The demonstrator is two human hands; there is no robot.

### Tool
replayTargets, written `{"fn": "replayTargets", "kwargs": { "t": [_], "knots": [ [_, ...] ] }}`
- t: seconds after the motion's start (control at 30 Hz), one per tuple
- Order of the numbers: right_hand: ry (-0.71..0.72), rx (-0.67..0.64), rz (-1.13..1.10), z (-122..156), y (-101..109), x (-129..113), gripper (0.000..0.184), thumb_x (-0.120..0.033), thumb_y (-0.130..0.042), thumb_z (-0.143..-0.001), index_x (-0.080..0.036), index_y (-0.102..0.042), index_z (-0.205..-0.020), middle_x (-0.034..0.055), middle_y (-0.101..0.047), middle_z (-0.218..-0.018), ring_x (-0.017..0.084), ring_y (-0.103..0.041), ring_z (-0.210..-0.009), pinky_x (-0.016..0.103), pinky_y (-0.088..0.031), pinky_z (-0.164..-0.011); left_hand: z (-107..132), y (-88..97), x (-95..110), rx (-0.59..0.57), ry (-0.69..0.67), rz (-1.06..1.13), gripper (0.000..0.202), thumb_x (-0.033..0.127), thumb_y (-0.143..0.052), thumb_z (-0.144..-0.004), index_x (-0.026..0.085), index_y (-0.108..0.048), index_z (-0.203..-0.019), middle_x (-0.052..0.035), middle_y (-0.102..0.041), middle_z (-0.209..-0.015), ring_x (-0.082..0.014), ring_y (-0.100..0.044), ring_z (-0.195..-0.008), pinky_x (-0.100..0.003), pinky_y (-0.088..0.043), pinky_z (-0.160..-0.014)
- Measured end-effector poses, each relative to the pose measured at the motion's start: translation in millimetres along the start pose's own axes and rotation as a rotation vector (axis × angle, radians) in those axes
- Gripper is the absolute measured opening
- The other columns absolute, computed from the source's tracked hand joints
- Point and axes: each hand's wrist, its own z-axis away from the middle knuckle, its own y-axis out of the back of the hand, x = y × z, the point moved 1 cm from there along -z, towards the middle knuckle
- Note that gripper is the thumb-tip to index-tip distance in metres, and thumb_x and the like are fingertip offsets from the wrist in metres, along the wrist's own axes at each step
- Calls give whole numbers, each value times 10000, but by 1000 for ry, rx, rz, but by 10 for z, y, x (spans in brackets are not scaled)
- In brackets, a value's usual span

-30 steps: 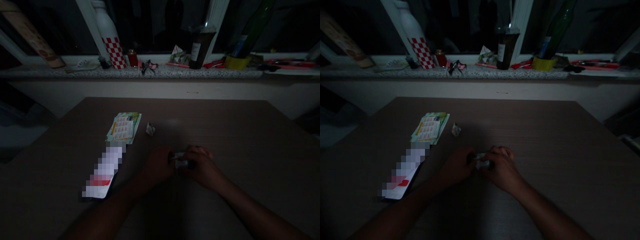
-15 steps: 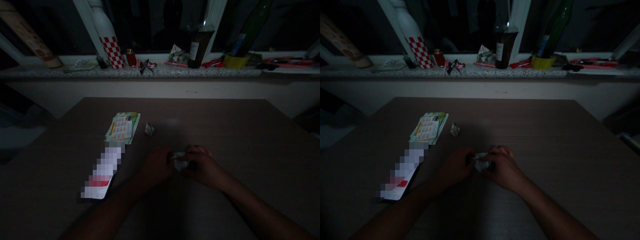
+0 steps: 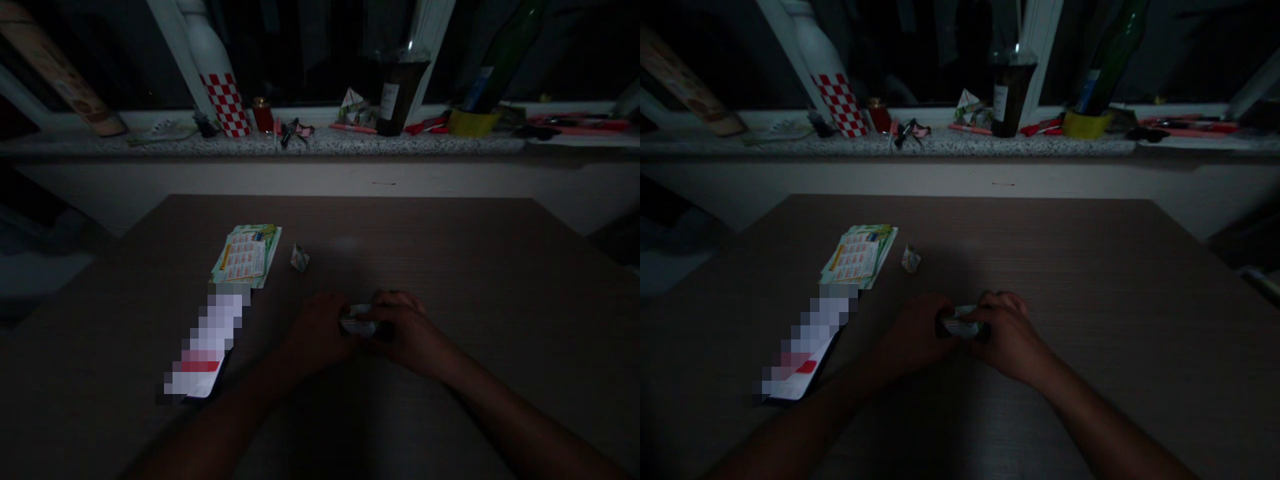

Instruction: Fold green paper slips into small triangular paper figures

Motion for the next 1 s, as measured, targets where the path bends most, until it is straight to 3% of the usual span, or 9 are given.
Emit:
{"fn": "replayTargets", "kwargs": {
  "t": [1.0],
  "knots": [
    [-10,-18,5,5,3,9,419,-244,-759,-668,-373,-683,-1059,5,-637,-980,234,-565,-972,422,-308,-907,-46,56,62,-65,112,52,173,230,-640,-695,163,-612,-852,-65,-650,-887,-224,-602,-837,-305,-432,-708]
  ]
}}
